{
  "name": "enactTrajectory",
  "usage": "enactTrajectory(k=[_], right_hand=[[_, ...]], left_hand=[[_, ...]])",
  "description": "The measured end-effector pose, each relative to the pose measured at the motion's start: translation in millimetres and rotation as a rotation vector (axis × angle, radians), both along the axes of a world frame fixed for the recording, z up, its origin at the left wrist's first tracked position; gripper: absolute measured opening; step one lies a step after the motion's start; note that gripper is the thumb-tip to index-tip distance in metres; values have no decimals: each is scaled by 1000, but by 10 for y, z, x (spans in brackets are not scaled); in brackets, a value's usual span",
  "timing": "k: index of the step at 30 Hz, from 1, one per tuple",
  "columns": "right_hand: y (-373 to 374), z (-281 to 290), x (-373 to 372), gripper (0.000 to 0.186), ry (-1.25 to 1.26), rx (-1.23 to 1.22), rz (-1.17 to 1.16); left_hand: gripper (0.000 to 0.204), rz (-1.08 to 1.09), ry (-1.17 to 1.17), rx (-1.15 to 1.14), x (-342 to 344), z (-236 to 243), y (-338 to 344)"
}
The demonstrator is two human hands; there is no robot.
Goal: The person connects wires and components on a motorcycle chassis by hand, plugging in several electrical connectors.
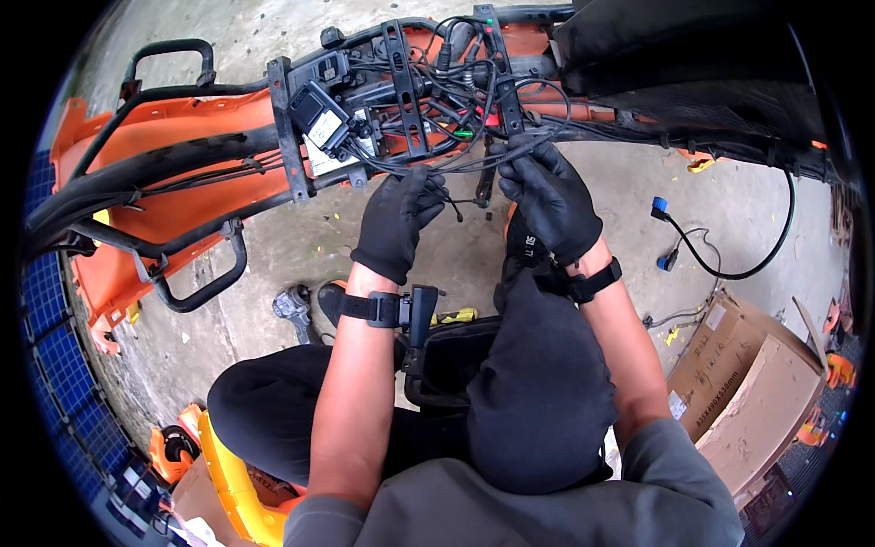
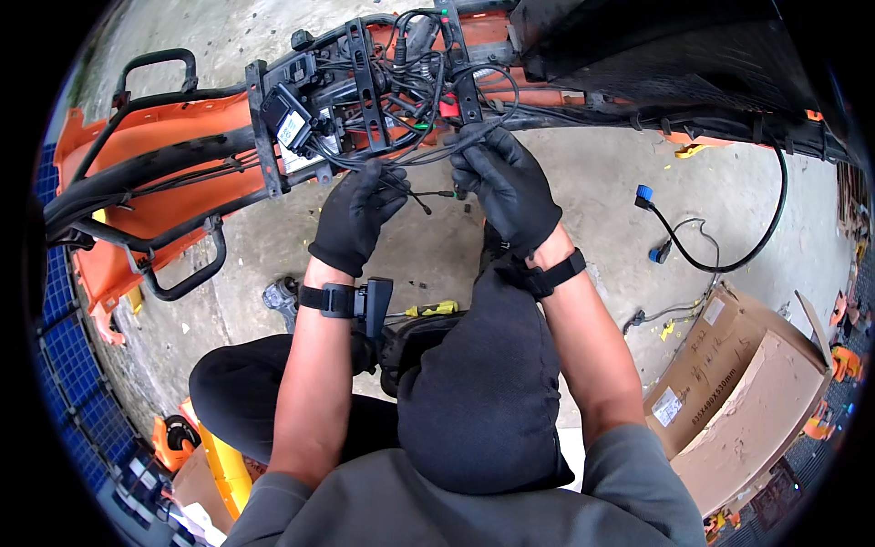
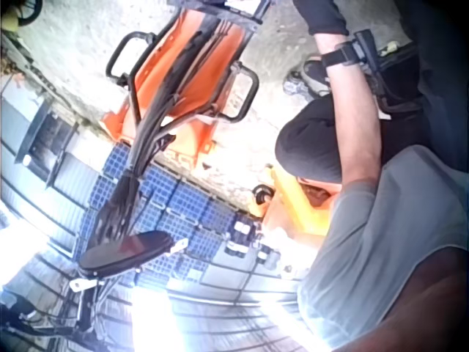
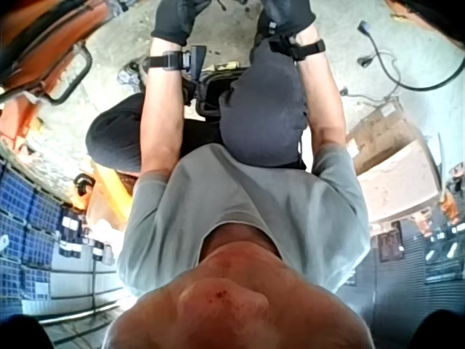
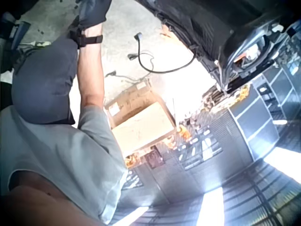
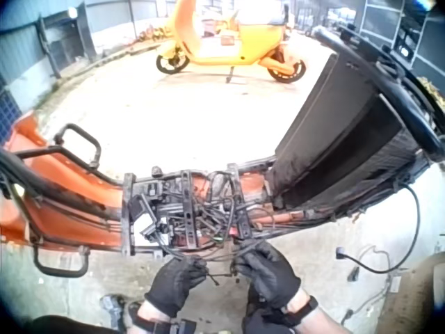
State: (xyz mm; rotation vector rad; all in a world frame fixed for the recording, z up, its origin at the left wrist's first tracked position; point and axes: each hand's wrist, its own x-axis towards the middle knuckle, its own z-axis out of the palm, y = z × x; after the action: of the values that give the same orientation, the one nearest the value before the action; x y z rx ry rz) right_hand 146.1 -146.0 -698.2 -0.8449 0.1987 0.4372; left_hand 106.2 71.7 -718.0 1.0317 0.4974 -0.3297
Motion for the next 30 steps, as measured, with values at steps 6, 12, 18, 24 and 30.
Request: enactTrajectory(k=[6,12,18,24,30], right_hand=[[-35,-169,69,25,-24,98,22],[6,-188,125,19,33,213,8],[15,-216,108,17,20,174,19],[-76,-346,43,12,88,90,8],[-90,-246,6,13,197,-36,96]], left_hand=[[32,198,8,-182,-40,-40,40],[25,339,17,101,-98,-107,163],[12,336,65,117,-40,83,109],[9,325,57,-18,-36,81,156],[8,324,9,-45,-12,103,147]])
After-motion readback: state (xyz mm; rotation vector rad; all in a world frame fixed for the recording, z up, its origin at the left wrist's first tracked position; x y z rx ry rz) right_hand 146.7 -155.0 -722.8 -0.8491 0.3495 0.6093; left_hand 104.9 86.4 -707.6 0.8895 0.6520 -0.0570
